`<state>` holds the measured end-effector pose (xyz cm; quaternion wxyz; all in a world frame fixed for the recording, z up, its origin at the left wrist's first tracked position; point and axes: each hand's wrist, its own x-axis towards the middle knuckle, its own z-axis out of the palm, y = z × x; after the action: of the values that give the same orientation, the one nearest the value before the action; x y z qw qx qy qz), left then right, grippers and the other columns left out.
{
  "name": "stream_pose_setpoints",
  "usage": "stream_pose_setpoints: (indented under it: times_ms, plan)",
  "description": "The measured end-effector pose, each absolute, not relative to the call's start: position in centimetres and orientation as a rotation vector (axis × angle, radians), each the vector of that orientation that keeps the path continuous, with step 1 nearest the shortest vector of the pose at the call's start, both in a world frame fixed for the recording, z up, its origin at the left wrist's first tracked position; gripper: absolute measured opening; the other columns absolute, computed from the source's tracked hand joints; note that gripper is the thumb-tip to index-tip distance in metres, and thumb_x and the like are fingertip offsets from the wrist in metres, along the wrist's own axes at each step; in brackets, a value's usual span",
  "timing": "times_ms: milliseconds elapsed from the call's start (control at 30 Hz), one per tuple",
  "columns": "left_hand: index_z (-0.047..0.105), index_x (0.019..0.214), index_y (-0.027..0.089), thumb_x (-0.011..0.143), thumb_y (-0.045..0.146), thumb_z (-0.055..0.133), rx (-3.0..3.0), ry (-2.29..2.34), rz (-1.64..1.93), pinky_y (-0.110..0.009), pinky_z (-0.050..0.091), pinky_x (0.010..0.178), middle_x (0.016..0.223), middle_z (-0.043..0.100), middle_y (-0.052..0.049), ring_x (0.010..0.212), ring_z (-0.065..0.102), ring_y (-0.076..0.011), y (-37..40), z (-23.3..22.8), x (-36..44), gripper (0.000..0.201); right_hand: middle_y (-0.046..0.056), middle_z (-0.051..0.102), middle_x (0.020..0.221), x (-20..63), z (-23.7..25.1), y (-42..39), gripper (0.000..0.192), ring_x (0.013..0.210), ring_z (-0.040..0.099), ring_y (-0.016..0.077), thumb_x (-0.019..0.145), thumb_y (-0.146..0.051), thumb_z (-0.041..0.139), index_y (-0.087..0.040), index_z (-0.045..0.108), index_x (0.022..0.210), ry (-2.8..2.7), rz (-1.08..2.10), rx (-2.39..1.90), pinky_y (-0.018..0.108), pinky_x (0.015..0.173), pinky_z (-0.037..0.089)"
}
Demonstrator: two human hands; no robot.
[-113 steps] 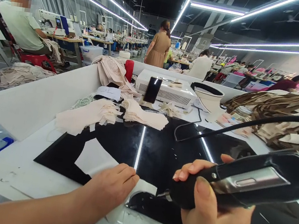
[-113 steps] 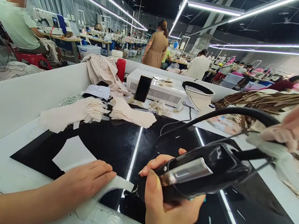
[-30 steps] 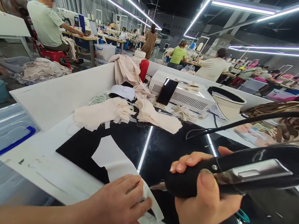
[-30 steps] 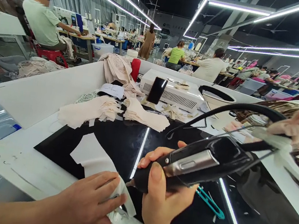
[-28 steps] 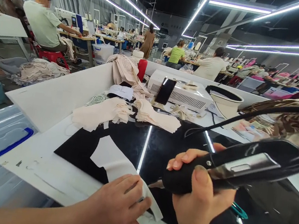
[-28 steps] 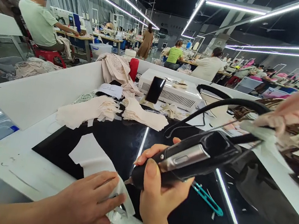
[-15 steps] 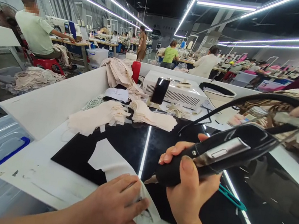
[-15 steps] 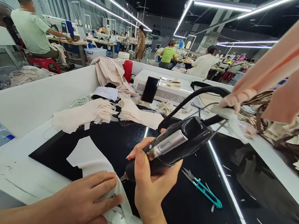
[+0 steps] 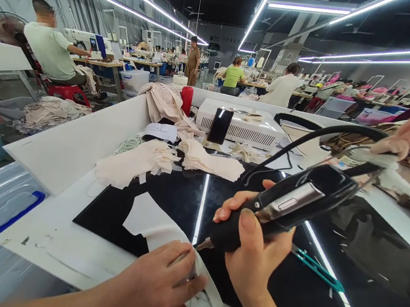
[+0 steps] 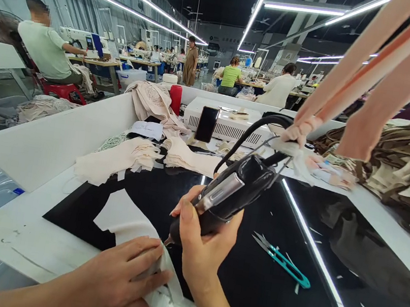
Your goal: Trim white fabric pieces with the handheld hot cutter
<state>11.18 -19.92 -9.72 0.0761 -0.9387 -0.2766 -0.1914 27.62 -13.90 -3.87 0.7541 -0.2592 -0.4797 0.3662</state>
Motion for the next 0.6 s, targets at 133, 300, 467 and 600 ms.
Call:
stream_pose_setpoints:
  times_ms: [133,300,467,600]
  plan:
    - [0.060,0.134,0.012,0.097,0.054,0.071,-2.836,-0.819,-0.574,-0.043,0.052,0.110,0.115,0.067,-0.013,0.119,0.064,-0.0300,-19.7,-9.9,11.2,0.057,-0.006,0.066,0.084,27.2,-4.2,-13.7,0.046,0.059,0.062,0.0131,0.091,-0.026,0.074,-0.030,0.053,0.132,-1.057,0.829,-0.541,0.031,0.057,0.056]
    - [0.061,0.133,0.012,0.093,0.053,0.076,-2.837,-0.822,-0.547,-0.041,0.050,0.112,0.117,0.067,-0.013,0.121,0.063,-0.0295,-19.7,-9.6,11.2,0.059,-0.007,0.066,0.084,27.1,-4.4,-13.5,0.041,0.060,0.063,0.0128,0.093,-0.025,0.072,-0.031,0.053,0.129,-1.071,0.827,-0.545,0.031,0.058,0.056]
    - [0.060,0.134,0.015,0.090,0.050,0.082,-2.853,-0.930,-0.522,-0.040,0.053,0.109,0.123,0.066,-0.013,0.122,0.062,-0.0286,-19.9,-9.5,11.4,0.060,-0.006,0.068,0.083,28.4,-3.4,-13.4,0.038,0.060,0.063,0.0133,0.089,-0.029,0.078,-0.029,0.057,0.121,-1.071,0.807,-0.564,0.031,0.058,0.056]
    - [0.053,0.145,0.023,0.092,0.045,0.081,-2.902,-1.123,-0.498,-0.043,0.059,0.098,0.129,0.065,-0.012,0.117,0.065,-0.0298,-19.7,-8.2,12.1,0.064,-0.006,0.069,0.077,30.4,-1.9,-14.0,0.045,0.057,0.063,0.0150,0.084,-0.032,0.083,-0.027,0.059,0.122,-1.016,0.710,-0.618,0.031,0.052,0.055]
